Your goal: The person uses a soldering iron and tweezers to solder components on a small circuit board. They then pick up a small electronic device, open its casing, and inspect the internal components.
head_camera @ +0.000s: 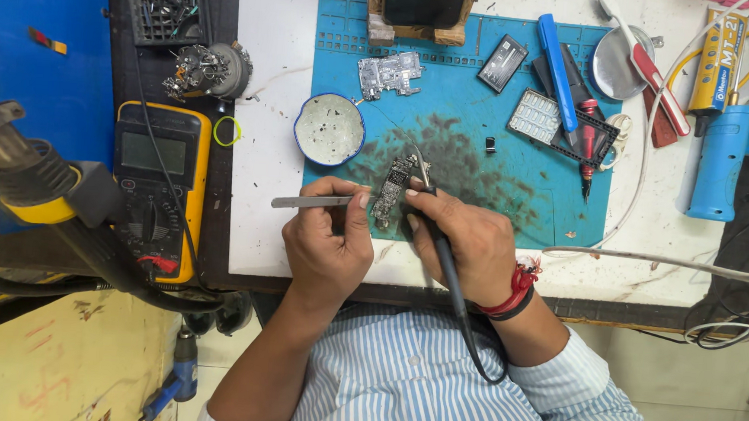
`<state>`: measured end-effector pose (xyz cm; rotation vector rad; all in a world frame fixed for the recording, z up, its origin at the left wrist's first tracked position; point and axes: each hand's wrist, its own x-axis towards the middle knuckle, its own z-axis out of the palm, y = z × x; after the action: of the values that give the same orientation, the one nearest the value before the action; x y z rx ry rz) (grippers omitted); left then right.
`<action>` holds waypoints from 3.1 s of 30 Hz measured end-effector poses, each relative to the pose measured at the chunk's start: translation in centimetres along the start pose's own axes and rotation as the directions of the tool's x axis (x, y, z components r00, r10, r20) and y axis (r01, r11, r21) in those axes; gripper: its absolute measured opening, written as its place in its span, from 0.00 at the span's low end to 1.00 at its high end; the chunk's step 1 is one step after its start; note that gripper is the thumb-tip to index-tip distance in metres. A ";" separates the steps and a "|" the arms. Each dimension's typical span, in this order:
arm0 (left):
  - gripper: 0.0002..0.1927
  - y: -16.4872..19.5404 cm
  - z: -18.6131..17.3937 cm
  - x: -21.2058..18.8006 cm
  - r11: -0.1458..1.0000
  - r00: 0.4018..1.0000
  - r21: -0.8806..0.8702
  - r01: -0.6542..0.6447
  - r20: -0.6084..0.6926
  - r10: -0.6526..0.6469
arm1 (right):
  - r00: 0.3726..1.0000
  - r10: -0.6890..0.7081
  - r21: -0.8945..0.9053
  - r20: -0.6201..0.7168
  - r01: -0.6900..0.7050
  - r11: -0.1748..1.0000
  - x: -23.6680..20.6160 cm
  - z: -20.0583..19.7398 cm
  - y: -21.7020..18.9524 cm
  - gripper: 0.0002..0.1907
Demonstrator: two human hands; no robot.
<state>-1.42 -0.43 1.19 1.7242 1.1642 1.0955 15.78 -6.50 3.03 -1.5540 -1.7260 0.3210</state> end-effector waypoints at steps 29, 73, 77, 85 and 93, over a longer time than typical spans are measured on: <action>0.11 -0.6 -0.6 0.0 0.970 0.996 -0.244 -0.008 0.088 0.031 | 0.937 0.341 0.442 -0.075 -0.276 0.854 -2.3 0.8 2.0 0.11; 0.07 0.3 -0.9 0.2 0.979 0.985 -0.155 0.132 0.132 -0.112 | 0.944 0.315 0.367 -0.093 -0.262 0.892 -2.0 0.1 2.0 0.05; 0.06 0.0 -0.2 0.2 0.980 0.980 -0.122 0.155 0.143 -0.137 | 0.951 0.301 0.335 -0.074 -0.261 0.905 -2.1 0.0 2.2 0.05; 0.05 0.1 -0.2 0.3 0.997 0.987 -0.033 0.066 0.151 -0.061 | 0.953 0.297 0.314 -0.059 -0.265 0.912 -2.1 0.1 2.2 0.05; 0.04 0.0 -0.2 0.4 0.999 0.988 -0.029 0.034 0.155 -0.029 | 0.961 0.268 0.299 -0.065 -0.237 0.924 -2.0 0.1 2.3 0.06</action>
<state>-1.53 -0.04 1.31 1.7273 1.0690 0.9387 17.34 -7.83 0.70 -1.5459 -1.3302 0.5849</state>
